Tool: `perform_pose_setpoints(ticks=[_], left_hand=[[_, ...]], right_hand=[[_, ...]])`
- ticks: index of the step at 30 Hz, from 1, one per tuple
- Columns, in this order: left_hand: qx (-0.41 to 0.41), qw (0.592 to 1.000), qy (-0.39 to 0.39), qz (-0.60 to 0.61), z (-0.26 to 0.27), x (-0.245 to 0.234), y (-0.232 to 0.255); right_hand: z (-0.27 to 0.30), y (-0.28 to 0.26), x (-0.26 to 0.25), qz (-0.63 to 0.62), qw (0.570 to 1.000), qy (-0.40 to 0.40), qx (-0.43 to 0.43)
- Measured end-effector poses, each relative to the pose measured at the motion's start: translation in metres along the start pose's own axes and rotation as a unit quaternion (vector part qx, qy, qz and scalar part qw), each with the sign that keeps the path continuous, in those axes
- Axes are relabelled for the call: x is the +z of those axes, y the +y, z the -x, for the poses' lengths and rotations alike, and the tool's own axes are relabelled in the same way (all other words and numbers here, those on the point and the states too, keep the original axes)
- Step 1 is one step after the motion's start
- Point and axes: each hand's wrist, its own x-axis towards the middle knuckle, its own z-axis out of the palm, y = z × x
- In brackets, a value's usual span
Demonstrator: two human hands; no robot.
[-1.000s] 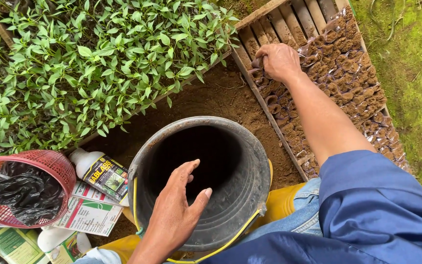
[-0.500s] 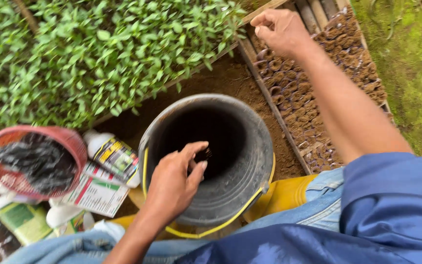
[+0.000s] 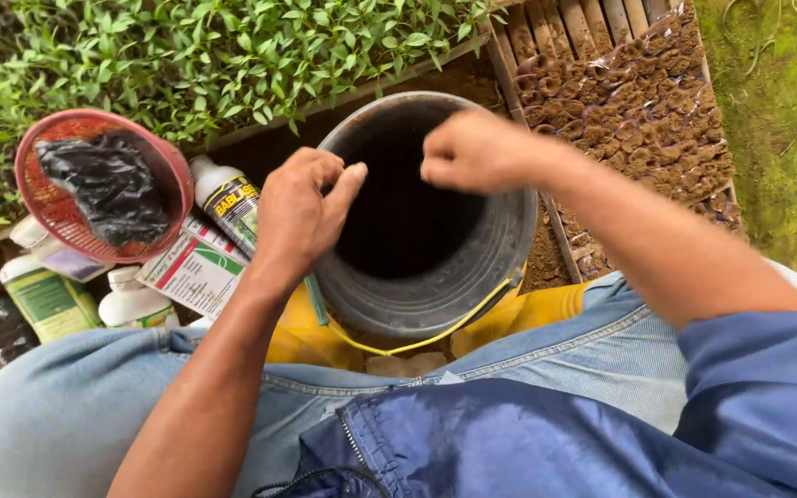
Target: Opening small seed packets and placing seeds or soil plugs into a seedling tray
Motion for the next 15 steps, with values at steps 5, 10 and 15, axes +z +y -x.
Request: perform_pose_setpoints(ticks=[5, 10, 15], left_hand=[[-0.109, 0.993, 0.028, 0.035, -0.002, -0.002, 0.0], [-0.167, 0.983, -0.058, -0.053, 0.0, 0.002, -0.011], [-0.205, 0.974, -0.098, -0.01, 0.012, -0.001, 0.015]], right_hand=[[-0.026, 0.035, 0.114, 0.191, 0.974, -0.121, 0.005], [-0.048, 0.057, 0.172, 0.165, 0.972, -0.164, 0.033], [-0.054, 0.042, 0.163, 0.194, 0.965, -0.176, 0.022]])
